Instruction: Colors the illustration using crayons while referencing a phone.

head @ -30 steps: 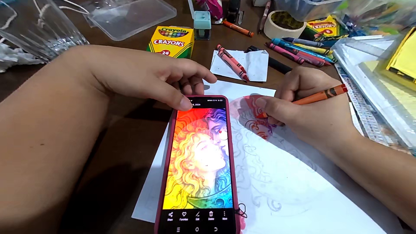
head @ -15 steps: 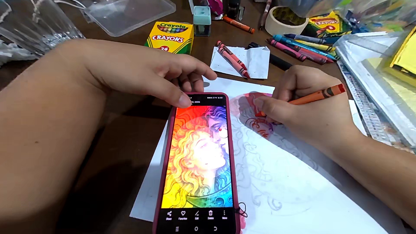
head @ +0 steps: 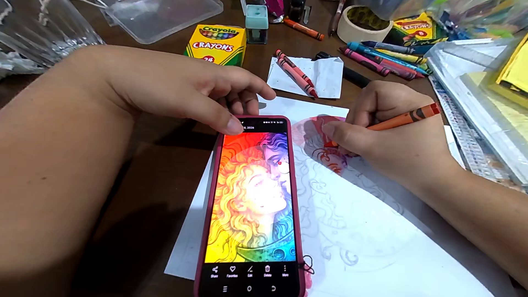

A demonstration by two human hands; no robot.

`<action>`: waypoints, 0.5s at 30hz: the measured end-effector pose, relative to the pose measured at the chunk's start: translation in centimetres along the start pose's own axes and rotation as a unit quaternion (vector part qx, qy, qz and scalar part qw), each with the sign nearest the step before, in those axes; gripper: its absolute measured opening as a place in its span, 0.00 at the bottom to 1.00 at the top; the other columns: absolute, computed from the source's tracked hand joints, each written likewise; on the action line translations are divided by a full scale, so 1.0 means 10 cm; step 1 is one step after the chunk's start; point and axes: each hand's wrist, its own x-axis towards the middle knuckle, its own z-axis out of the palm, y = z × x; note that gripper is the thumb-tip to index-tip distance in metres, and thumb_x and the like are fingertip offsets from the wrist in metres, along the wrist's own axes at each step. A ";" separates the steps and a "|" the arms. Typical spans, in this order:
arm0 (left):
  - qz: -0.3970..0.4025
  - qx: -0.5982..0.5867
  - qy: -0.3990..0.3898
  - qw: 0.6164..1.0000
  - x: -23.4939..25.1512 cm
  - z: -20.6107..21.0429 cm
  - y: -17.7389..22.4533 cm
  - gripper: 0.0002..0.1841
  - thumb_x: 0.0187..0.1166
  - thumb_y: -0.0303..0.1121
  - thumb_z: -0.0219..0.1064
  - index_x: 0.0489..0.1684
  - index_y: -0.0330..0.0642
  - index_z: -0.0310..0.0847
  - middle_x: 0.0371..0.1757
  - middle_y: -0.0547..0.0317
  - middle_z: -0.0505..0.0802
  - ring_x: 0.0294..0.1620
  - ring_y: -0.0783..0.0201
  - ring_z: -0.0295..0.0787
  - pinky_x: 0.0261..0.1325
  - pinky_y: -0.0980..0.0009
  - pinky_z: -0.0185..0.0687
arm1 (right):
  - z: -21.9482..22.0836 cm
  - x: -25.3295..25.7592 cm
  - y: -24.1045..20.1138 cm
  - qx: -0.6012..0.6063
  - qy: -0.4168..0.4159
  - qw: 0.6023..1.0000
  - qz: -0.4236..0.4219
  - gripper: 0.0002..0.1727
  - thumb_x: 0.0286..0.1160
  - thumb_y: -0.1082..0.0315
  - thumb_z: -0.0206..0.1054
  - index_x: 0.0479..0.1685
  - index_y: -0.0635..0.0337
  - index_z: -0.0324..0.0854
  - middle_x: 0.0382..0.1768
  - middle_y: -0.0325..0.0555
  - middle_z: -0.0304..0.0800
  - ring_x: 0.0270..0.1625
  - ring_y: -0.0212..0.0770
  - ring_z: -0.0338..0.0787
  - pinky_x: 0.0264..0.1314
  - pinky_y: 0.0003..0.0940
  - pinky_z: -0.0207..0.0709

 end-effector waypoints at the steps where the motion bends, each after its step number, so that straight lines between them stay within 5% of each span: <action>1: -0.001 0.001 0.000 1.000 0.00 0.00 0.00 0.35 0.71 0.53 0.67 0.81 0.50 0.70 0.58 0.71 0.89 0.56 0.76 0.86 0.51 0.81 0.86 | -0.01 0.00 0.00 0.007 -0.004 1.000 0.007 0.14 0.61 0.70 0.74 0.23 0.45 0.71 0.20 0.21 0.74 0.21 0.12 0.72 0.22 0.06 0.64; 6: 0.005 0.005 -0.002 1.000 0.00 -0.01 -0.02 0.35 0.72 0.55 0.67 0.80 0.51 0.71 0.56 0.72 0.89 0.54 0.77 0.87 0.50 0.82 0.86 | -0.01 0.00 0.02 0.048 0.009 0.998 0.033 0.16 0.59 0.72 0.73 0.22 0.43 0.69 0.19 0.20 0.74 0.18 0.14 0.75 0.19 0.10 0.73; 15: 0.004 0.002 0.005 1.000 0.00 0.00 -0.01 0.35 0.72 0.53 0.67 0.80 0.49 0.71 0.56 0.72 0.89 0.55 0.77 0.87 0.51 0.82 0.86 | -0.01 0.00 0.00 0.017 -0.009 1.000 0.011 0.14 0.61 0.71 0.73 0.22 0.44 0.70 0.20 0.20 0.74 0.20 0.12 0.72 0.21 0.07 0.66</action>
